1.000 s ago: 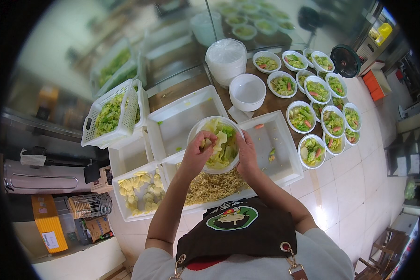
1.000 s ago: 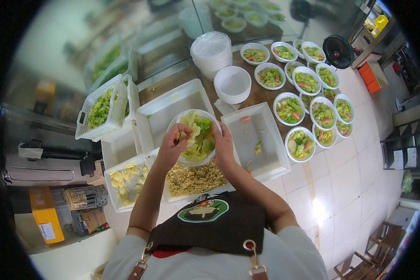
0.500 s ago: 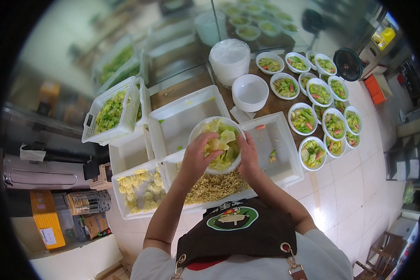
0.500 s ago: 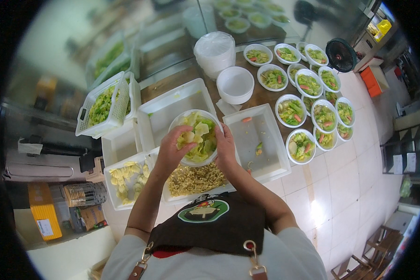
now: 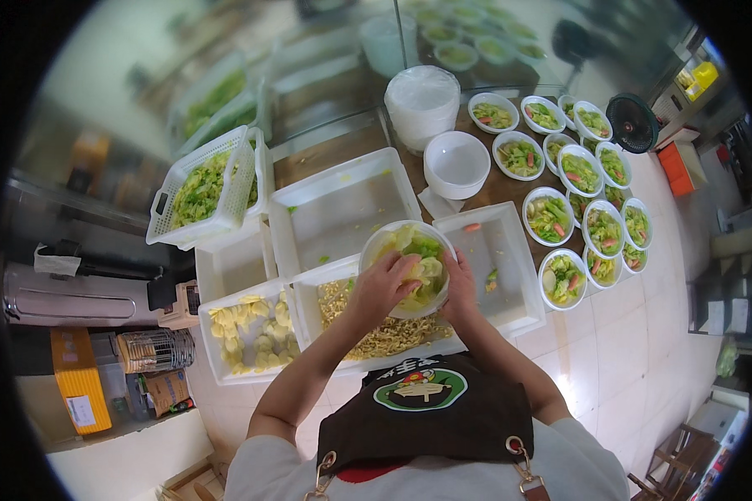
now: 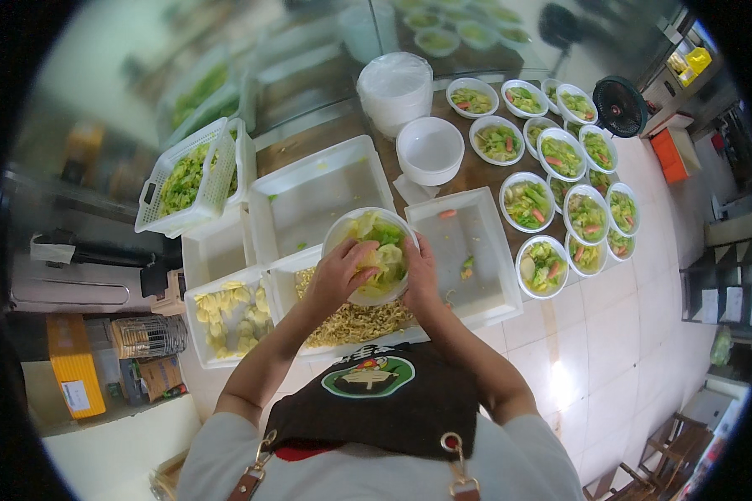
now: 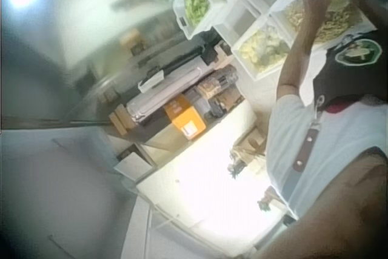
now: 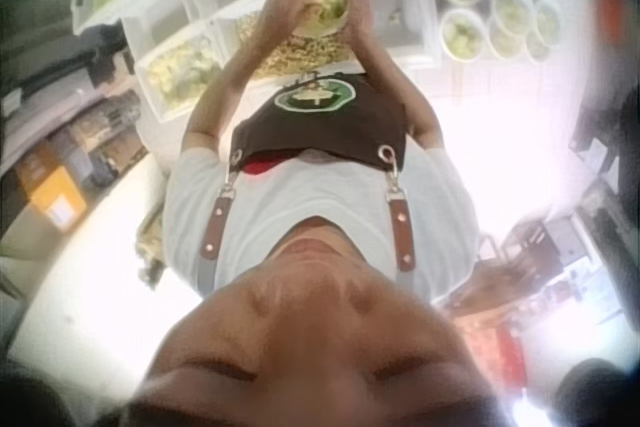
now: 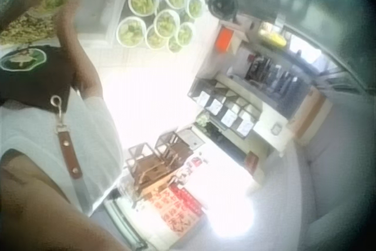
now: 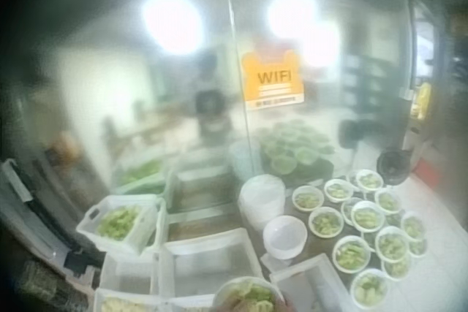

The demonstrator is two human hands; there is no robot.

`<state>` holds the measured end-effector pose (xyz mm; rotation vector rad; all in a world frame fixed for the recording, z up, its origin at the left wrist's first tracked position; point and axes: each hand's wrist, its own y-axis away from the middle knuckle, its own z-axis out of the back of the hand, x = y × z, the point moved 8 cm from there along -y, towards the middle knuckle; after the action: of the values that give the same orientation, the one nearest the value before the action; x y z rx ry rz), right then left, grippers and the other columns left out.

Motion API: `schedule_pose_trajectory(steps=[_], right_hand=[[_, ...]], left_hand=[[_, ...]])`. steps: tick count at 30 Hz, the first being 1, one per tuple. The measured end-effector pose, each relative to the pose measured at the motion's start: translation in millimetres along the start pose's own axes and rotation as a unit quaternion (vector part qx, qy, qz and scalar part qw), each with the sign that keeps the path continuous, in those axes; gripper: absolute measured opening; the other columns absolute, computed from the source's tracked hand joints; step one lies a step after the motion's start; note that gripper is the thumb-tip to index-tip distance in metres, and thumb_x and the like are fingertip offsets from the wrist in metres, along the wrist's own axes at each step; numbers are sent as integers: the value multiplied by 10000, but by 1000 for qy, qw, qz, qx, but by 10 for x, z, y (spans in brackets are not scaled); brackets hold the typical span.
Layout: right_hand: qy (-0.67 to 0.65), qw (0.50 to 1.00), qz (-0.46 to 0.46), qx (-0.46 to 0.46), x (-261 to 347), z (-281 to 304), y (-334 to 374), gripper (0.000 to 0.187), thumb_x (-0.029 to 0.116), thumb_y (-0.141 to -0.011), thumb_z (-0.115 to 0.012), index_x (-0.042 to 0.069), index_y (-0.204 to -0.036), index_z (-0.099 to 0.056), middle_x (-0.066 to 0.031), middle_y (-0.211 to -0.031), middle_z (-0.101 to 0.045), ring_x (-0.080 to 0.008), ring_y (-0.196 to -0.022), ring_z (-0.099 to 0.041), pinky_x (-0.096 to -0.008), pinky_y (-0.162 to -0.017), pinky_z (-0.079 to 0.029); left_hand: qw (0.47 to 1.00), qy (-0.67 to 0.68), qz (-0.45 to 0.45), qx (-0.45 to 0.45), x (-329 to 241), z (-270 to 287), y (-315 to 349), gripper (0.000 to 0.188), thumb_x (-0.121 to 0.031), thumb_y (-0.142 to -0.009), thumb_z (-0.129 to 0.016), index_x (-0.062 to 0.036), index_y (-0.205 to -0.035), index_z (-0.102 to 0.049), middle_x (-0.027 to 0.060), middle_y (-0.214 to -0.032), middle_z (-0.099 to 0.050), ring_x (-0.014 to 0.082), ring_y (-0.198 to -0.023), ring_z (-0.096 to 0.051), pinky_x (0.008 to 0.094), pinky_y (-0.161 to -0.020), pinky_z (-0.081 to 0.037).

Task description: The person assembles multiple salads by placing bean sprouts, sliced potatoes, lettuce, and small sausages into individual white bowls. The person uses hands to scoop ingredients from containers and arrange them in bowls lined up on the counter.

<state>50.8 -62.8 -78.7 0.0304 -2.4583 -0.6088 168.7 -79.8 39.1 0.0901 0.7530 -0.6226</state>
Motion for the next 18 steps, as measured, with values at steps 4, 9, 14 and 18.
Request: schedule_pose_trajectory(steps=[4, 9, 14, 18], right_hand=[[15, 1000, 6, -19, 45, 99, 34, 254, 195, -933, -476, 57, -1146, -472, -70, -1042, -569, -156, -912, -567, -290, -782, -490], [35, 999, 25, -19, 105, 317, -45, 256, 160, -926, -480, 59, -1162, -462, -78, -1104, -562, -188, -992, -568, -323, -840, -494], [32, 998, 30, -34, 119, 389, -69, 298, 169, -920, -500, 48, -1186, -442, -78, -1119, -555, -185, -1004, -562, -328, -854, -487], [38, 997, 28, -57, 133, 373, -49, 308, 170, -922, -496, 46, -1197, -431, -77, -1115, -556, -180, -1002, -561, -328, -860, -485]], left_hand=[[977, 185, 54, -88, 275, 111, -13, 303, -122, -839, -592, -68, -1135, -552, 59, -893, -568, 160, -721, -539, 278, -629, -450], [881, 375, 199, -208, 1110, 454, 61, 260, -148, -897, -538, -24, -1123, -569, -39, -751, -512, 24, -568, -411, 180, -483, -339], [900, 236, 242, -277, 1908, 754, 357, 211, -153, -921, -489, -19, -1038, -602, 13, -766, -537, 71, -577, -453, 200, -485, -374], [948, 62, 153, -272, 1535, 727, 227, 168, -108, -890, -484, -7, -941, -608, 96, -839, -566, 179, -672, -540, 279, -568, -442]])
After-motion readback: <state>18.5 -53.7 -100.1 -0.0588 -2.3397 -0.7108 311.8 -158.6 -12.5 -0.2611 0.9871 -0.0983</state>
